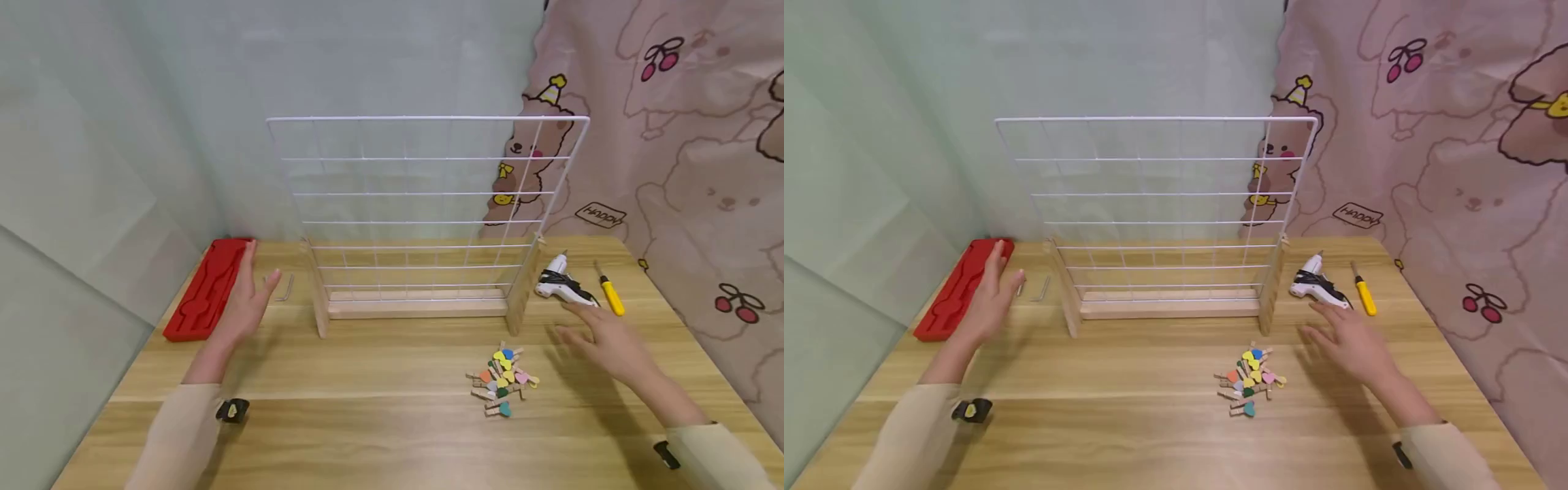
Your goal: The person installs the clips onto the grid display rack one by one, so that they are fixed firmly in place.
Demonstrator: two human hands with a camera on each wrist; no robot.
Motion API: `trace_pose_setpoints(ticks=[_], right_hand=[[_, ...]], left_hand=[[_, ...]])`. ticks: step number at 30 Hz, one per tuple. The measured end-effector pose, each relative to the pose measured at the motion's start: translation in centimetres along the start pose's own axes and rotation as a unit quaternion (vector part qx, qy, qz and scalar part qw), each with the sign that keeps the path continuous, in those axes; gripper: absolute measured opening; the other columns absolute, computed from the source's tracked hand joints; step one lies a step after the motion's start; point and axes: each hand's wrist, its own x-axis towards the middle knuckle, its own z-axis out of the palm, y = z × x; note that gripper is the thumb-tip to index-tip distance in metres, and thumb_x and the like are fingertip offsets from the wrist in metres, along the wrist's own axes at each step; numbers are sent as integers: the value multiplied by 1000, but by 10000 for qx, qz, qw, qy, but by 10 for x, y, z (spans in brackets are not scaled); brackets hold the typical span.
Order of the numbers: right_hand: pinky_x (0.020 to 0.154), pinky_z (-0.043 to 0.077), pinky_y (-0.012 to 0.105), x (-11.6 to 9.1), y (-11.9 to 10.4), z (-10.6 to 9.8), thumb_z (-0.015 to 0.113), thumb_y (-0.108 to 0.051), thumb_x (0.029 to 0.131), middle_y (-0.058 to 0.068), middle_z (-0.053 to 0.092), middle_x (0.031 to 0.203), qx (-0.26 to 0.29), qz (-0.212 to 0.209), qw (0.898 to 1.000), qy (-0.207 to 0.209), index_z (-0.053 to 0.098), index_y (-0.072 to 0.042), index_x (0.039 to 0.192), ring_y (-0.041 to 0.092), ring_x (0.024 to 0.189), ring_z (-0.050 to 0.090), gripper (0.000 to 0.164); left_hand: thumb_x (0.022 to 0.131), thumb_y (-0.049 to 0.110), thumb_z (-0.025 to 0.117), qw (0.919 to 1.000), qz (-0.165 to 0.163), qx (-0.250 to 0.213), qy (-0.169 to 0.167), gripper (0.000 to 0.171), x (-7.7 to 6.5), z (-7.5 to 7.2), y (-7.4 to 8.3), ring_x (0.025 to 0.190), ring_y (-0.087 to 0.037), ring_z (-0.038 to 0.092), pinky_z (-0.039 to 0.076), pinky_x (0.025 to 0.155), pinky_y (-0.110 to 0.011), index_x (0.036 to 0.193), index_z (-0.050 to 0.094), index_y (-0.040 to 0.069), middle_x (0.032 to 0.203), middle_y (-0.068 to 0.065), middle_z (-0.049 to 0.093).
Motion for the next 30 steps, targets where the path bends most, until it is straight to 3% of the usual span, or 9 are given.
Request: trace_pose_setpoints(ticks=[1,3,7,9,11,17,20,23,30], right_hand=[[78,43,48,1,-5,1,55,-36,83,15,53,118,87,-130,9999,-22,49,-10,122,34,96,54,47],[64,49,38,3,-13,4,59,-29,82,9,60,107,214,-441,9988,-60,56,-10,114,22,83,59,38],[66,49,30,14,-34,14,63,-18,80,-1,64,97,856,-1080,9901,-264,61,-11,106,7,78,58,27],[67,49,27,21,-47,22,63,-18,79,-5,64,92,1217,-1390,9820,-396,63,-11,103,2,77,56,25],[62,50,25,27,-60,29,64,-19,79,-5,64,88,1559,-1659,9714,-677,63,-11,103,1,71,56,25],[63,50,24,31,-90,47,62,-28,80,-6,60,90,1717,-2207,9467,-1599,60,-12,107,3,74,56,31],[64,48,20,29,-96,54,61,-25,80,-7,57,89,1537,-2390,9420,-1786,62,-11,104,3,74,53,28],[58,44,14,27,-96,60,62,-22,80,-6,57,89,1365,-2612,9397,-1734,64,-11,100,2,71,50,23],[57,42,9,29,-96,72,63,-22,79,-9,55,81,1131,-3033,9376,-1271,66,-14,88,-2,69,49,12]], left_hand=[[90,36,42,9982,51,-590,-109,65,4,1,1,132,-23,7,6,103,-52,140,3,23,146,-4,4],[93,29,38,9846,132,-1693,-412,57,12,3,5,129,-27,18,14,103,-50,140,6,21,143,-10,15],[97,21,24,9474,315,-3056,-902,47,25,9,15,126,-33,23,11,104,-50,140,6,19,140,-17,20],[97,21,22,9332,319,-3394,-1138,45,29,11,19,127,-32,21,8,105,-48,140,7,22,140,-16,18],[96,20,26,9272,393,-3458,-1385,46,33,11,23,127,-29,22,11,106,-44,140,11,20,141,-14,20],[92,5,38,9036,760,-3692,-2035,47,40,11,18,121,-15,37,35,95,-22,137,24,9,134,-14,34],[91,1,38,8980,838,-3781,-2089,46,40,13,12,117,-10,41,38,92,-19,135,26,4,132,-17,36],[91,2,39,9002,832,-3741,-2066,46,40,16,8,117,-10,41,39,91,-21,135,27,4,131,-17,37],[91,6,41,9150,863,-3503,-1809,46,41,21,5,120,-21,37,39,91,-19,134,28,4,129,-14,41]])
